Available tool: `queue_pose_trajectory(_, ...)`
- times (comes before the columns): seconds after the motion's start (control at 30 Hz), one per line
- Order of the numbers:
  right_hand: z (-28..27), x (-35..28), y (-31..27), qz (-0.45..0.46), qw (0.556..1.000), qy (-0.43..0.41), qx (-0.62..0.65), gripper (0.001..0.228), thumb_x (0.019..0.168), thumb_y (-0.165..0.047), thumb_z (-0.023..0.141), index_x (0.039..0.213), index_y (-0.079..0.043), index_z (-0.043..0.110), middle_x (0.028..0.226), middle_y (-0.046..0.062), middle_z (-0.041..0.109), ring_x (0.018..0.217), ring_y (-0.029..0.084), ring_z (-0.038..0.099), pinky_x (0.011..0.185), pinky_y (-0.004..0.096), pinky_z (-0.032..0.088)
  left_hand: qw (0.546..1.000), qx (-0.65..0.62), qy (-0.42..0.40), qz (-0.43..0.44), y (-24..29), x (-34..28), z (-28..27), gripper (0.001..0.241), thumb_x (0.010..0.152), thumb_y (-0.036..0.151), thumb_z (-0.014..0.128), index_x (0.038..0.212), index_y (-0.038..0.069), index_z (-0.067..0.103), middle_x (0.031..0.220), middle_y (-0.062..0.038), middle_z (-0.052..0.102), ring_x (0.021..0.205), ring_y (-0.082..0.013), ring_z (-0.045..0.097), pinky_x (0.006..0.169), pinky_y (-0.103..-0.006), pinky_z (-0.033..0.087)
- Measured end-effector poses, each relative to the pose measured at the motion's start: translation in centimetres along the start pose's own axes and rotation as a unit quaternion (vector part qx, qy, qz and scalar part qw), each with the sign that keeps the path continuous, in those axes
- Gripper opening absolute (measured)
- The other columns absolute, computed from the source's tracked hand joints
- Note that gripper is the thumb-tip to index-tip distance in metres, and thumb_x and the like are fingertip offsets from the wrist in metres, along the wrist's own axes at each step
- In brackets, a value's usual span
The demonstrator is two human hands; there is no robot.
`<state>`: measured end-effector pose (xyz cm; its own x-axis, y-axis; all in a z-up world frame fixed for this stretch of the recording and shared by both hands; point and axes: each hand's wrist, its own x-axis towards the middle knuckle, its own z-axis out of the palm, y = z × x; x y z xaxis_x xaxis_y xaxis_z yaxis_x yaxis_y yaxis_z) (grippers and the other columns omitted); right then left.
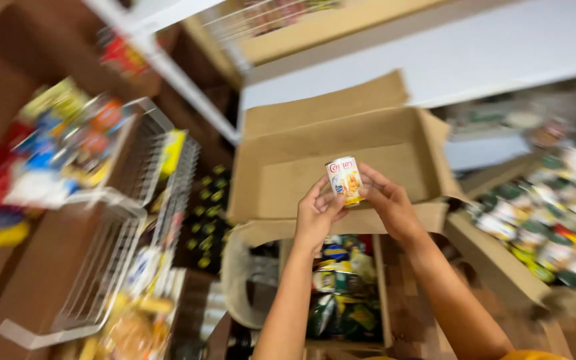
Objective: Stocking canned goods onto grocery store shelves.
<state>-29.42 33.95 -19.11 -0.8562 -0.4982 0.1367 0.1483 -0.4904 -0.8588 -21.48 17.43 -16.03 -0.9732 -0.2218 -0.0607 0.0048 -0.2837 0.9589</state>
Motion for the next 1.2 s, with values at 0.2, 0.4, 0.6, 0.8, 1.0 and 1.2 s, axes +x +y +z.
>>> queue_pose_trajectory(0.2, 18.5, 0.8, 5.5, 0.07, 0.98, -0.183, -0.04, 0.061, 0.095, -0.008, 0.067, 0.151, 0.004, 0.048, 0.129, 0.009, 0.067, 0.115, 0.016, 0.064, 0.102, 0.031, 0.05, 0.978, 0.009, 0.191, 0.085, 7.1, -12.0, -13.6, 0.067, 0.093, 0.008, 0.07, 0.154, 0.004, 0.043, 0.112, -0.009, 0.073, 0.096, -0.0139, 0.072, 0.08, -0.0289, 0.06)
queue_pose_trajectory(0.4, 34.2, -2.9, 8.5, 0.102, 0.937, -0.335, 0.005, 0.059, 0.096, -0.008, 0.067, 0.15, 0.005, 0.049, 0.13, 0.01, 0.067, 0.117, 0.016, 0.063, 0.105, 0.033, 0.049, 0.93, 0.069, 0.325, 0.159, 13.6, -25.2, -21.6, 0.064, 0.093, 0.009, 0.073, 0.152, 0.0, 0.047, 0.109, -0.01, 0.074, 0.089, -0.0106, 0.071, 0.076, -0.0253, 0.058)
queue_pose_trajectory(0.6, 45.6, -6.2, 12.2, 0.11, 0.886, -0.448, 0.042, 0.061, 0.093, -0.004, 0.069, 0.15, 0.006, 0.048, 0.133, 0.01, 0.064, 0.119, 0.016, 0.061, 0.106, 0.034, 0.049, 0.869, 0.11, 0.434, 0.21, 18.2, -35.7, -24.7, 0.065, 0.094, 0.01, 0.073, 0.152, -0.001, 0.048, 0.109, -0.01, 0.074, 0.087, -0.0096, 0.071, 0.074, -0.0239, 0.058)
queue_pose_trajectory(0.8, 54.9, -9.6, 8.9, -0.032, 0.836, -0.548, 0.01, 0.059, 0.097, -0.005, 0.069, 0.152, 0.005, 0.05, 0.14, 0.011, 0.059, 0.128, 0.016, 0.058, 0.111, 0.032, 0.046, 0.818, 0.158, 0.476, 0.282, 23.9, -43.4, -25.5, 0.065, 0.094, 0.007, 0.072, 0.152, -0.003, 0.046, 0.115, -0.012, 0.073, 0.094, -0.0111, 0.071, 0.077, -0.0249, 0.058)
queue_pose_trajectory(1.0, 63.5, -12.1, 3.5, -0.063, 0.794, -0.596, 0.103, 0.068, 0.098, -0.007, 0.07, 0.158, 0.0, 0.039, 0.146, 0.007, 0.057, 0.129, 0.015, 0.058, 0.109, 0.029, 0.05, 0.746, 0.286, 0.485, 0.356, 31.8, -47.9, -25.1, 0.065, 0.095, 0.001, 0.071, 0.153, -0.003, 0.043, 0.128, -0.014, 0.07, 0.113, -0.0145, 0.069, 0.093, -0.0286, 0.06)
queue_pose_trajectory(1.2, 71.9, -10.7, -0.3, -0.133, 0.769, -0.604, 0.161, 0.066, 0.099, -0.006, 0.069, 0.158, 0.001, 0.04, 0.139, 0.01, 0.061, 0.124, 0.014, 0.062, 0.105, 0.031, 0.054, 0.53, 0.514, 0.594, 0.319, 40.3, -48.4, -25.6, 0.066, 0.089, 0.006, 0.075, 0.15, 0.003, 0.049, 0.125, -0.017, 0.064, 0.111, -0.0246, 0.068, 0.095, -0.0346, 0.056)
